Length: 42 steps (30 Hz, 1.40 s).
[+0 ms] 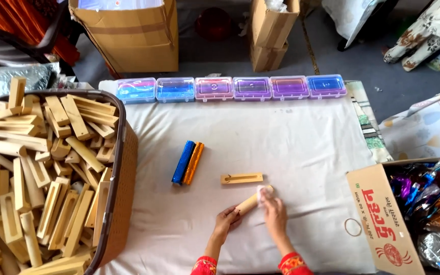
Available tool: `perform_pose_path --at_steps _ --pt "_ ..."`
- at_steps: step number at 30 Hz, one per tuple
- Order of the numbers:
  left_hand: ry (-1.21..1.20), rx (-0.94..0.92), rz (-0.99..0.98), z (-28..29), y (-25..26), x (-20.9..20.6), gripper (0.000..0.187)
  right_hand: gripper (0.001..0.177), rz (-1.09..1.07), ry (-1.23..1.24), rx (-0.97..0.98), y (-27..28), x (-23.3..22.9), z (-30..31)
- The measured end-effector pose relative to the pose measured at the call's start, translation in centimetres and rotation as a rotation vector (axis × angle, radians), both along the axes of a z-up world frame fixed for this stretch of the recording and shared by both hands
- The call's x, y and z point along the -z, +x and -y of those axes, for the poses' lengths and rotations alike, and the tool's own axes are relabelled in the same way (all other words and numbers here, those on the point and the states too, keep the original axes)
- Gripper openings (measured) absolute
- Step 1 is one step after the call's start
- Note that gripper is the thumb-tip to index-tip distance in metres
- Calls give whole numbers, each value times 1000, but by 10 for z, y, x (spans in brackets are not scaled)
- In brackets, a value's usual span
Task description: The recorder is wrapping wooden blocks in gold foil and placing them into wooden boxes.
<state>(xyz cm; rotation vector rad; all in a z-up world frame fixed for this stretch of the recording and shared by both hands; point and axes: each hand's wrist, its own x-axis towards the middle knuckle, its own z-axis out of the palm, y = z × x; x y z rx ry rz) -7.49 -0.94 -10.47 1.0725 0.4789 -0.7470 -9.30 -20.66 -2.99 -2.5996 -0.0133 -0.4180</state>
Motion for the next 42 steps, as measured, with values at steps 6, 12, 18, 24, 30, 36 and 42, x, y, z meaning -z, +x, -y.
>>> perform_pose_path --at_steps 6,12,18,24,30,36,42 --pt "-40 38 -40 -1 12 11 39 65 -4 83 206 0 18 -14" --pt "-111 54 -56 -7 15 23 41 56 100 186 -126 -12 6 -41" --pt "-48 53 -84 -4 14 10 42 55 -255 202 118 29 30 47" --pt "-67 44 -14 -6 9 19 38 58 -264 253 94 3 19 -15" --pt "-46 69 -3 -1 9 31 38 67 11 105 -441 -8 20 -21" --pt "-29 17 -20 0 12 16 38 50 -111 96 19 33 55 48" --pt "-54 4 -56 1 14 27 37 49 -202 167 120 1 48 -14"
